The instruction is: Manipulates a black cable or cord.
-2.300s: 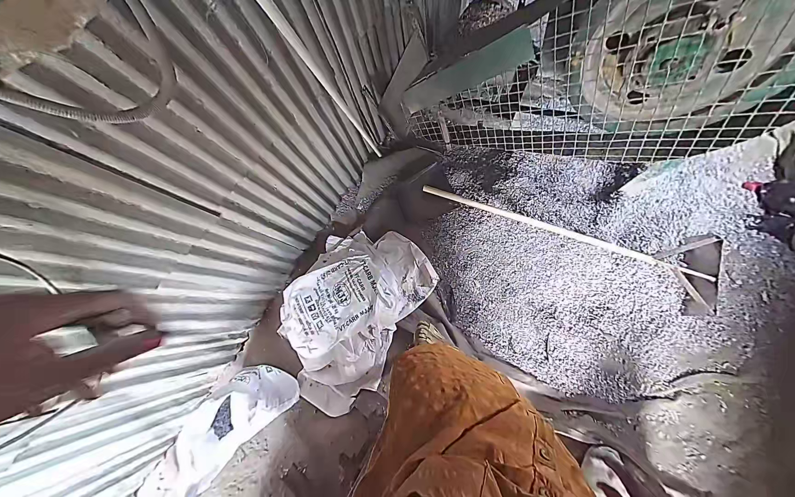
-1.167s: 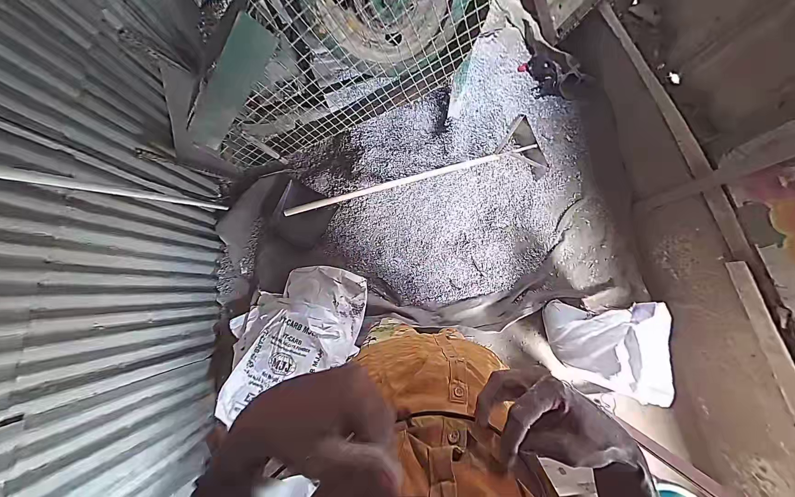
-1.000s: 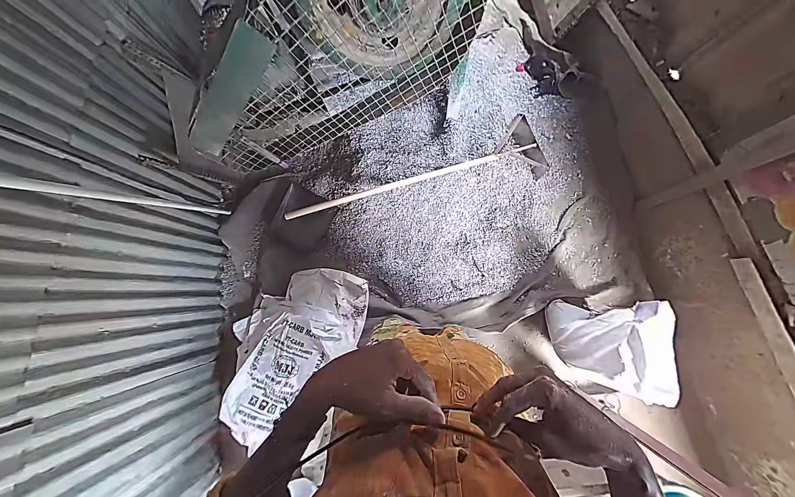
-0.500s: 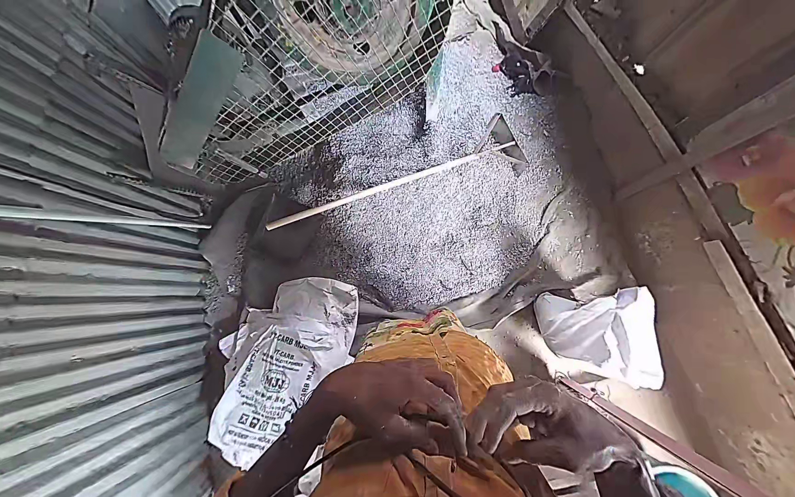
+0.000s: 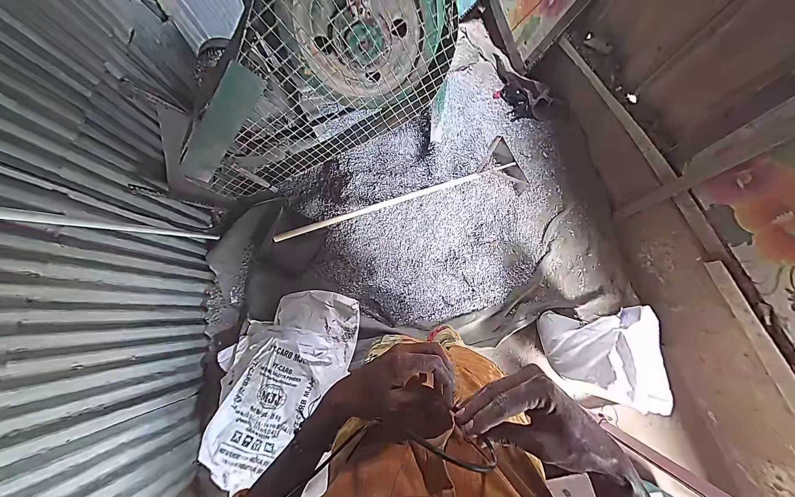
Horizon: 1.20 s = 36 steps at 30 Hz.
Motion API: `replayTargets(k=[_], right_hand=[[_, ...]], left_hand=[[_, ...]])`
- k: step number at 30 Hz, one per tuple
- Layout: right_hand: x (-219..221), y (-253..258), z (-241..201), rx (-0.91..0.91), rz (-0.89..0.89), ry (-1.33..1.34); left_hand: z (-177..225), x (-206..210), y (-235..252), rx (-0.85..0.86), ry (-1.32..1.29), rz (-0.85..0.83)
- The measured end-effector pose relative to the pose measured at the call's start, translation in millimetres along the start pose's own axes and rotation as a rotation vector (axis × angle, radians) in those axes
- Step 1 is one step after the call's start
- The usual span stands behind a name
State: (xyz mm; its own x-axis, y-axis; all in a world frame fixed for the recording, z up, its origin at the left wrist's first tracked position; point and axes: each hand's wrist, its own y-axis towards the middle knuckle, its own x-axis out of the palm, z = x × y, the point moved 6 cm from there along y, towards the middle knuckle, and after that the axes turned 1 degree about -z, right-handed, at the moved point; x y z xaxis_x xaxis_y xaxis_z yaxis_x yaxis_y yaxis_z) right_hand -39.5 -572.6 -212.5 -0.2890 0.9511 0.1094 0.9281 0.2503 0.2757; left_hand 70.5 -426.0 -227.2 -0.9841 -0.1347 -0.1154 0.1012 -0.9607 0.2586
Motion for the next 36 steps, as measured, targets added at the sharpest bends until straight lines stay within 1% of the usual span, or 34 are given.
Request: replayTargets(k=[2,4,7,10,13,16,18,22,25,26,28,31,32,34,36], right_hand=[[0.7,2.7,-1.7,-0.017,0.08,-0.072],[2.5,4.7,4.2,0.016,0.155,-0.095],[7.2,3.5,18.0,0.093,0.201,-0.074],[13.6,-0.6,27.8,0.125,0.209,0.031],[15.0,-6.6,33.6,0.139,0.239,0.086],[11.4,-7.7,33.1,0.145,0.226,0.069],[10.4,-8.7,31.6,0.136,0.214,0.071],[10.5,-4.8,33.0,0.107,0.169,0.11],[12.5,-3.9,34.9,0.111,0.173,0.124],[12.9,-4.8,35.7,0.116,0.178,0.119],[12.9,-5.5,35.9,0.126,0.162,0.09],[15.9,-4.9,29.4,0.171,0.052,0.004],[17.3,-4.4,26.9,0.185,0.015,-0.039],[19.1,-2.5,23.5,0.209,-0.017,-0.078],[13.7,-3.2,24.3,0.231,0.028,-0.026]], left_hand=[[-6.3,5.5,-2.2,0.012,-0.065,0.001],[-9.2,10.6,-5.9,-0.013,-0.1,-0.012],[-5.7,13.8,-13.1,-0.036,0.017,-0.046],[1.9,16.0,-19.5,-0.073,0.128,-0.093],[9.2,18.3,-21.7,-0.091,0.231,-0.066],[18.1,10.8,-22.8,-0.057,0.291,-0.066],[23.2,8.6,-23.7,-0.085,0.249,-0.127],[21.4,12.0,-19.6,-0.19,0.044,-0.299],[18.4,13.7,-12.3,-0.227,0.039,-0.38],[18.4,15.6,-9.4,-0.222,0.074,-0.374],[22.3,17.9,-4.2,-0.199,0.238,-0.333],[36.2,15.8,0.4,-0.2,0.487,-0.278],[40.1,15.1,1.4,-0.176,0.56,-0.242],[45.4,15.1,2.8,-0.094,0.695,-0.101],[46.2,14.9,1.0,-0.05,0.764,0.068]])
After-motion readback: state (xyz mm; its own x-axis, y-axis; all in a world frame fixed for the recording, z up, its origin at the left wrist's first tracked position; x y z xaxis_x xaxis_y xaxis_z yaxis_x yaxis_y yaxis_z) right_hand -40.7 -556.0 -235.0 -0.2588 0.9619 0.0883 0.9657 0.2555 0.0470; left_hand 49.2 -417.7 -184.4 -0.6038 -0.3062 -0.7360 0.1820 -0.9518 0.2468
